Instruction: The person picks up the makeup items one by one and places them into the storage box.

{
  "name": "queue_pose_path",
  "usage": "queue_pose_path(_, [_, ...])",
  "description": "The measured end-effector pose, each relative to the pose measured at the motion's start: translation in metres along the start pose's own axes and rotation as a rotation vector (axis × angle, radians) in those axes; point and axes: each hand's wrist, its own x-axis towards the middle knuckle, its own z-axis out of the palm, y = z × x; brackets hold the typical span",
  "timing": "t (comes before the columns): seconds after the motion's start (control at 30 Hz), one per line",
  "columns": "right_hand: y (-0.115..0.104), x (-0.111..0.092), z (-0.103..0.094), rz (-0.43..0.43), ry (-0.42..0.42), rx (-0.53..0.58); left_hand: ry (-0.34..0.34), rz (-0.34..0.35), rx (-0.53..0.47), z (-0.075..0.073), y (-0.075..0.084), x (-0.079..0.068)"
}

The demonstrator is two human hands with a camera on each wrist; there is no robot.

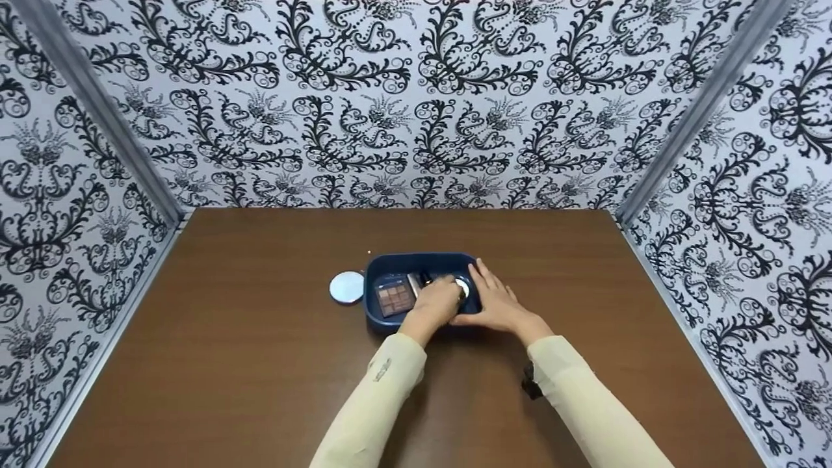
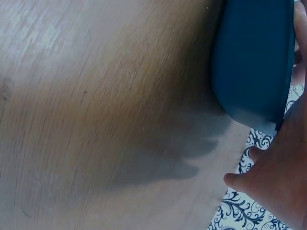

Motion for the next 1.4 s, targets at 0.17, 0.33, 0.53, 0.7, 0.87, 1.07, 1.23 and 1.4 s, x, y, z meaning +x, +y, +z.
queue_pose_path(0.17, [0.001, -0.001, -0.001, 0.002, -0.001, -0.016, -0.059, 0.056, 0.022, -0.006, -0.003, -0.008])
queue_pose_path(0.33, [0.0, 0.0, -0.002, 0.01, -0.008, -0.015, -0.089, 0.073, 0.112, -0.009, -0.004, -0.011])
queue_pose_path(0.53, [-0.004, -0.002, -0.004, 0.009, -0.01, -0.003, -0.168, -0.019, 0.121, -0.01, -0.007, -0.013])
queue_pose_path(0.7, [-0.003, -0.003, -0.005, 0.004, -0.005, -0.007, -0.176, -0.018, 0.068, -0.008, -0.011, -0.014])
queue_pose_path(0.87, [-0.002, -0.003, -0.004, 0.009, -0.037, 0.014, -0.136, 0.001, 0.013, -0.003, -0.016, -0.016])
queue_pose_path(1.07, [-0.002, -0.003, -0.005, 0.015, -0.035, 0.029, -0.062, 0.008, -0.026, -0.011, -0.023, -0.019])
queue_pose_path(1.23, [-0.002, -0.002, -0.004, 0.014, -0.04, 0.029, 0.01, -0.01, -0.054, -0.022, -0.035, -0.021])
queue_pose_path(1.4, [-0.003, -0.003, -0.004, 0.014, -0.039, 0.035, 0.09, -0.045, -0.08, -0.031, -0.048, -0.024])
